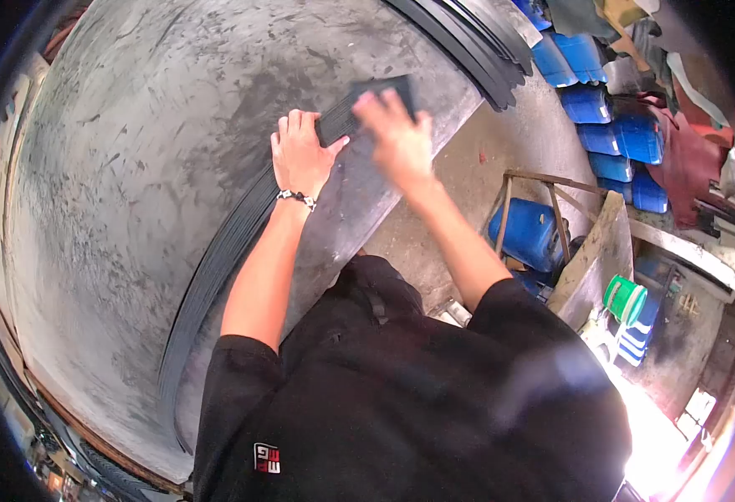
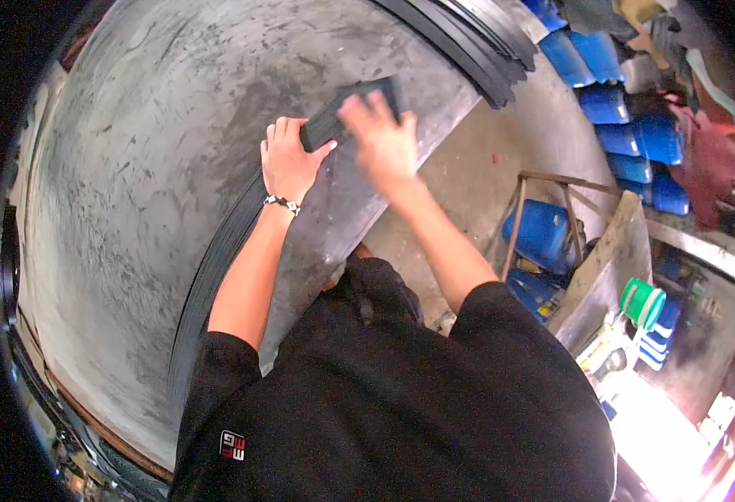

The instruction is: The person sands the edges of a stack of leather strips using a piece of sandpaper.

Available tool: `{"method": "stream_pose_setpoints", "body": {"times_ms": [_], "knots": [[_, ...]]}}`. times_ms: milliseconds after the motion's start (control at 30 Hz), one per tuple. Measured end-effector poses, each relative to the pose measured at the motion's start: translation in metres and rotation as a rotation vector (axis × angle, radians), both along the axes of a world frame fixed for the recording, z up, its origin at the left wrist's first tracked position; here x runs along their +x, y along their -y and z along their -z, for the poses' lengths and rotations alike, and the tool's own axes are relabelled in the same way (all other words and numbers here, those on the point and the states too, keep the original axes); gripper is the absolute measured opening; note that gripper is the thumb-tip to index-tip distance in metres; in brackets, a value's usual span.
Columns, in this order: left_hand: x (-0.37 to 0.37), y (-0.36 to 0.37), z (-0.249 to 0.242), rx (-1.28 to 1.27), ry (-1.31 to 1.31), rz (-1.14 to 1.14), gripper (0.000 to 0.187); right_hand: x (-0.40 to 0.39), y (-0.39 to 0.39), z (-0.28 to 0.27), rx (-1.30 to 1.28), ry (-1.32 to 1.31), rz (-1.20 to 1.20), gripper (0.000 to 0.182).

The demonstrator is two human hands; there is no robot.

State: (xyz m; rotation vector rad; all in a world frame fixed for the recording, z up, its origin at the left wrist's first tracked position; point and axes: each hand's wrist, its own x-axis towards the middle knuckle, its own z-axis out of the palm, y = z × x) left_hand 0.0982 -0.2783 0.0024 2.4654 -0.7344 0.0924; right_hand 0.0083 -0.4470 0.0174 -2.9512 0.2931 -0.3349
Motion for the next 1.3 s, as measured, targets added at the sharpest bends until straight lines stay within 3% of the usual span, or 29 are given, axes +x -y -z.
{"method": "stream_pose_setpoints", "body": {"times_ms": [100, 167, 200, 233, 267, 333, 367, 433, 500, 533, 567, 667, 700, 767, 833, 967, 1033, 1100, 1133, 1167, 1233, 1300], "knots": [[-0.003, 0.000, 0.006, 0.006, 0.009, -0.004, 0.042, 0.011, -0.021, 0.007, -0.123, 0.013, 0.182, 0.052], [0.001, -0.002, 0.026, 0.082, 0.070, 0.002, 0.046, -0.007, -0.067, 0.013, -0.040, 0.002, -0.028, 0.055], [0.001, -0.007, 0.012, 0.135, 0.043, 0.066, 0.056, -0.012, -0.057, 0.007, -0.058, -0.068, -0.050, 0.058], [0.000, -0.011, 0.005, 0.024, -0.019, 0.092, 0.062, -0.013, -0.031, 0.013, -0.085, 0.025, -0.133, 0.059], [0.002, -0.018, -0.006, 0.058, -0.070, 0.117, 0.069, -0.007, -0.003, 0.004, -0.152, 0.050, -0.056, 0.054], [0.001, -0.050, -0.029, 0.108, -0.095, 0.124, 0.085, 0.009, 0.064, -0.028, -0.178, -0.178, 0.361, 0.049], [-0.002, -0.077, -0.036, 0.133, -0.064, 0.111, 0.095, 0.010, 0.101, -0.020, -0.228, -0.081, 0.468, 0.053], [-0.022, -0.126, -0.051, 0.294, -0.087, 0.025, 0.111, 0.013, 0.126, -0.020, -0.318, 0.017, 0.415, 0.060], [-0.047, -0.167, -0.050, 0.352, -0.111, -0.076, 0.118, 0.013, 0.086, -0.019, -0.277, 0.068, 0.274, 0.063], [-0.059, -0.181, -0.044, 0.376, -0.084, -0.124, 0.114, 0.010, 0.054, 0.003, -0.205, 0.144, 0.171, 0.069], [-0.067, -0.189, -0.034, 0.397, -0.054, -0.176, 0.111, 0.001, 0.003, 0.015, -0.068, 0.025, 0.120, 0.070], [-0.077, -0.195, -0.005, 0.365, 0.018, -0.240, 0.099, -0.033, -0.181, 0.010, 0.038, -0.069, -0.280, 0.065], [-0.078, -0.197, -0.007, 0.535, 0.038, -0.213, 0.089, -0.044, -0.206, 0.008, 0.078, -0.093, -0.458, 0.054], [-0.078, -0.197, -0.006, 0.467, 0.062, -0.213, 0.085, -0.042, -0.179, 0.012, 0.122, -0.016, -0.557, 0.052], [-0.077, -0.195, 0.001, 0.383, 0.109, -0.246, 0.084, -0.012, -0.106, -0.014, 0.009, -0.027, -0.404, 0.050], [-0.082, -0.192, -0.002, 0.379, 0.084, -0.266, 0.083, 0.033, 0.005, 0.023, -0.149, 0.083, 0.153, 0.045], [-0.079, -0.194, 0.001, 0.366, 0.088, -0.271, 0.083, 0.018, -0.064, 0.022, -0.320, 0.016, -0.008, 0.051], [-0.081, -0.194, 0.004, 0.344, 0.089, -0.270, 0.083, -0.016, -0.173, 0.003, -0.158, 0.003, -0.275, 0.057], [-0.081, -0.198, 0.000, 0.447, 0.083, -0.229, 0.082, -0.035, -0.210, -0.004, 0.029, -0.028, -0.400, 0.058], [-0.083, -0.199, 0.001, 0.404, 0.069, -0.244, 0.082, -0.047, -0.224, 0.009, 0.044, 0.026, -0.441, 0.059], [-0.081, -0.196, 0.003, 0.312, 0.058, -0.265, 0.081, -0.026, -0.175, -0.005, -0.008, -0.053, -0.446, 0.060], [-0.082, -0.197, 0.003, 0.306, 0.058, -0.265, 0.079, -0.001, -0.097, -0.008, -0.159, -0.007, -0.160, 0.063]]}}
